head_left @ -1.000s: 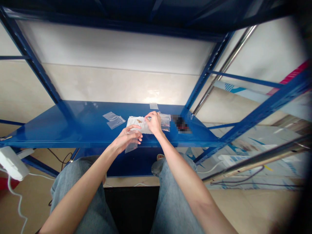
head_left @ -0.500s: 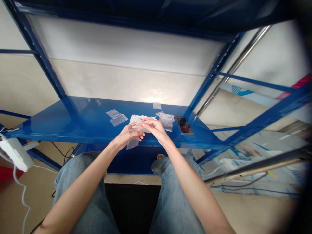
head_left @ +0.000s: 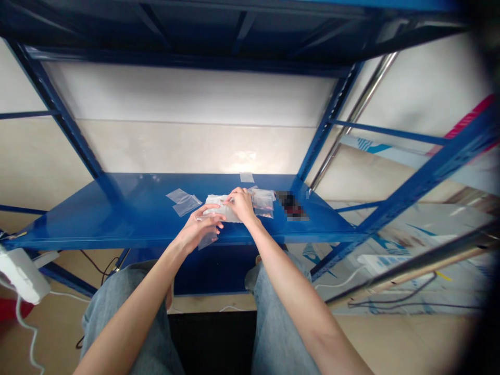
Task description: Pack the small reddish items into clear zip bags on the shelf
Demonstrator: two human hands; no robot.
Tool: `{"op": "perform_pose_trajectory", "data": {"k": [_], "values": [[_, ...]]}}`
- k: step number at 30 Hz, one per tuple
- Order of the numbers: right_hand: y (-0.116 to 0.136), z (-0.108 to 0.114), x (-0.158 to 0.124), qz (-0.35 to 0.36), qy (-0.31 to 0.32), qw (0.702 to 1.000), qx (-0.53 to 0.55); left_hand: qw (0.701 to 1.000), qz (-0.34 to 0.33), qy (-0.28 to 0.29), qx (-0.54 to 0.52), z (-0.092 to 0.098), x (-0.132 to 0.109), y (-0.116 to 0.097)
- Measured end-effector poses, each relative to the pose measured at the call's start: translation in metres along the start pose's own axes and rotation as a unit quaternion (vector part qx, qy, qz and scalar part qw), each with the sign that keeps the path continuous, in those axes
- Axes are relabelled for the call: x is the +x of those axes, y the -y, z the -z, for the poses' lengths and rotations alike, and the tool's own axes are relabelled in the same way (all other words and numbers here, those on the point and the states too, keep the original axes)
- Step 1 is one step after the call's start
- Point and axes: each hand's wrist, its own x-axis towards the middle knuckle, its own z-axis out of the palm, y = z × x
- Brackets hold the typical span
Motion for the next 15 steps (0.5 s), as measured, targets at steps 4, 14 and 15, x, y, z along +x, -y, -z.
{"op": "perform_pose_trajectory", "data": {"k": [4,14,15], "values": [[0.005,-0.003,-0.001,0.003,0.009,1.000,-0.016,1.000,0.008,-0.007,0.000,0.000,0.000,-0.001],[0.008,0.005,-0.006,-0.014,-0.028,0.997,0.064,1.000,0.013,0.014,0.007,-0.001,-0.001,-0.002],[0.012,0.008,-0.008,-0.010,-0.044,0.993,0.112,1.000,0.012,0.015,0.007,-0.001,-0.001,-0.002]]}}
